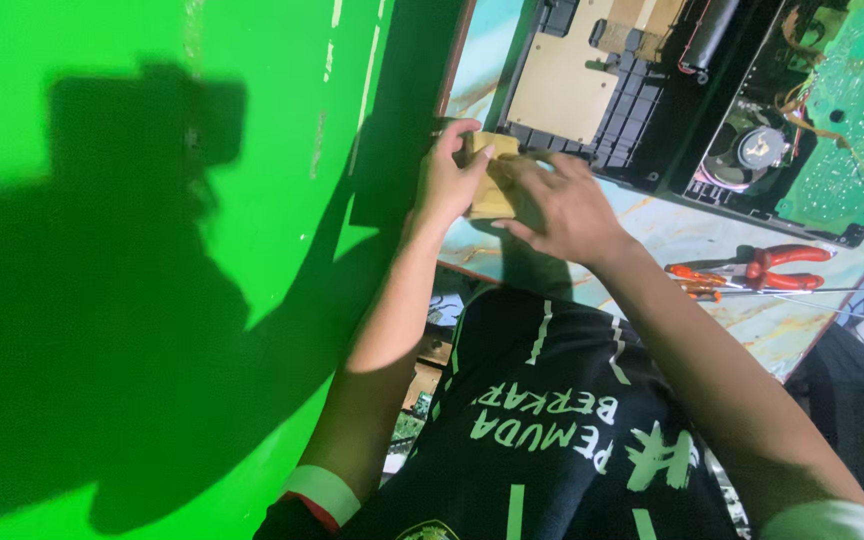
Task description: The person wipes internal electronic components with a sponge, then moves small parts around on a table and picks up an item from the floor.
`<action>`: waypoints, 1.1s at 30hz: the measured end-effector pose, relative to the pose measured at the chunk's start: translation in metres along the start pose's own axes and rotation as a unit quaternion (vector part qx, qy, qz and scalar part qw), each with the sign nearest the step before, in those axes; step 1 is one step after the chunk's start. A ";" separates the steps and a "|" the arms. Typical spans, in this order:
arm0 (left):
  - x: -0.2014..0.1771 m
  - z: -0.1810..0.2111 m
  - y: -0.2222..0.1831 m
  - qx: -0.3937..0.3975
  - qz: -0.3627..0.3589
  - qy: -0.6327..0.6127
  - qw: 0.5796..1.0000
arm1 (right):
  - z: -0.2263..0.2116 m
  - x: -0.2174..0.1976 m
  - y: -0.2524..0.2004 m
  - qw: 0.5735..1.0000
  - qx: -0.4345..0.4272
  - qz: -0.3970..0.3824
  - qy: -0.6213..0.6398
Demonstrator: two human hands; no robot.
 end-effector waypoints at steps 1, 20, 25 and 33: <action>-0.005 0.004 0.003 -0.002 0.024 0.003 1.000 | 0.003 -0.009 -0.003 0.996 0.030 0.025 -0.077; 0.015 0.032 0.022 0.016 0.046 0.134 0.990 | 0.056 -0.015 -0.043 0.969 0.172 0.066 -0.166; 0.014 0.029 -0.003 0.123 0.017 0.096 0.988 | 0.055 -0.016 -0.043 0.966 0.177 0.084 -0.169; -0.019 0.027 0.000 0.063 -0.055 0.220 0.972 | 0.055 -0.017 -0.042 0.969 0.180 0.084 -0.151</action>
Point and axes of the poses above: each hand's wrist, its own y-axis towards the middle knuckle, its own x-axis out of the palm, z = x × y, the point moved 5 cm from there along y, towards the middle knuckle, and after that the axes turned 15 degrees about y, right-handed, at the moved point
